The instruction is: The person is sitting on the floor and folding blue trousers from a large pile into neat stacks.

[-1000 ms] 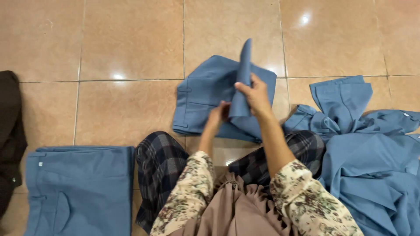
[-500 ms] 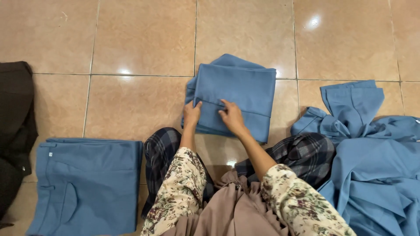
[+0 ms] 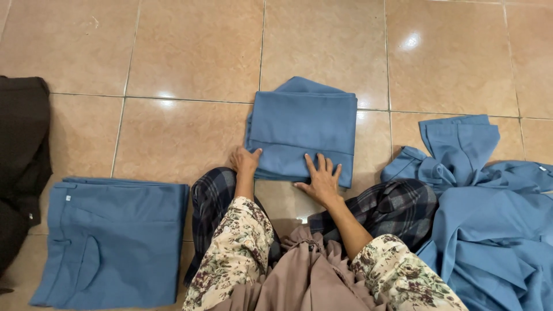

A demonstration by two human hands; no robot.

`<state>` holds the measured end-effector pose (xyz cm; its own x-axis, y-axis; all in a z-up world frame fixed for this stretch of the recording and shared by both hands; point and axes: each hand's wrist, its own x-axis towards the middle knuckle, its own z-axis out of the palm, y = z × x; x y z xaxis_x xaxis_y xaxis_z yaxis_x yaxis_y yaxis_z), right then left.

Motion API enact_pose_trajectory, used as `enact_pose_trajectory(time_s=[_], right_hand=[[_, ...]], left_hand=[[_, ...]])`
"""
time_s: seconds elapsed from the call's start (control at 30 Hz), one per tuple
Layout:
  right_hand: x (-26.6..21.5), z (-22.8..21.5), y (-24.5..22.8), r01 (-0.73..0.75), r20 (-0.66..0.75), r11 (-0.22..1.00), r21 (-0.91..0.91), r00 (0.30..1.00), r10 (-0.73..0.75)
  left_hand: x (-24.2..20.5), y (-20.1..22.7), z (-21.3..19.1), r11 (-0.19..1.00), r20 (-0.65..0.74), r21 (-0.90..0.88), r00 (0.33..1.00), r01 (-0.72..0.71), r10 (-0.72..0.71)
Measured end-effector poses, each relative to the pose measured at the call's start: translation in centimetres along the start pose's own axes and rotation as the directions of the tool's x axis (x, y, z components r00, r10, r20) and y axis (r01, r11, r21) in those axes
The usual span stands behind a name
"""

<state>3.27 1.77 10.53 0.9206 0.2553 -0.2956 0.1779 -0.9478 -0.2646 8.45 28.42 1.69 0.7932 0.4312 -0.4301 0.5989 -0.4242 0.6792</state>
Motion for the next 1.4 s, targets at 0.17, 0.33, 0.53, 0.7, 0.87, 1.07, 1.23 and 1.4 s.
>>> enact_pose_trajectory(time_s=[0.17, 0.33, 0.53, 0.7, 0.87, 1.07, 1.23, 1.4], right_hand=[[-0.6, -0.1, 1.0, 0.025, -0.046, 1.0, -0.004, 0.999, -0.025], [-0.4, 0.0, 1.6, 0.02, -0.09, 0.991, 0.133, 0.996, -0.007], [0.0, 1.5, 1.9, 0.09, 0.006, 0.996, -0.015, 0.996, -0.09], [2.1, 5.0, 3.8, 0.184, -0.043, 0.883, 0.433, 0.982, -0.184], [1.7, 3.3, 3.3, -0.266, 0.253, 0.278, 0.923, 0.964, 0.08], [4.5, 7.6, 10.8, -0.524, 0.598, -0.381, 0.762, 0.795, 0.103], [4.0, 1.1, 8.6, -0.446, 0.505, -0.249, 0.86, 0.814, 0.285], [0.8, -6.0, 3.2, -0.453, 0.428, -0.011, 0.892, 0.834, 0.35]], left_hand=[[-0.5, -0.2, 0.7, 0.985, 0.086, -0.115, 0.989, 0.129, -0.119], [-9.3, 7.1, -4.8, 0.682, 0.303, -0.633, 0.928, 0.366, -0.216], [-14.0, 10.1, -6.6, 0.158, 0.37, -0.904, 0.911, 0.398, -0.18], [-12.2, 7.2, -4.8, 0.069, 0.048, -0.996, 0.996, 0.053, -0.072], [-10.6, 9.2, -0.7, 0.285, -0.131, -0.955, 0.979, -0.082, -0.156], [-11.6, 17.3, -1.4, 0.385, 0.023, -0.914, 0.931, -0.128, 0.363], [-7.4, 12.1, -0.8, 0.717, -0.33, -0.41, 0.825, -0.563, 0.46], [0.7, -0.2, 1.2, 0.989, -0.297, -0.131, 0.949, 0.07, -0.107]])
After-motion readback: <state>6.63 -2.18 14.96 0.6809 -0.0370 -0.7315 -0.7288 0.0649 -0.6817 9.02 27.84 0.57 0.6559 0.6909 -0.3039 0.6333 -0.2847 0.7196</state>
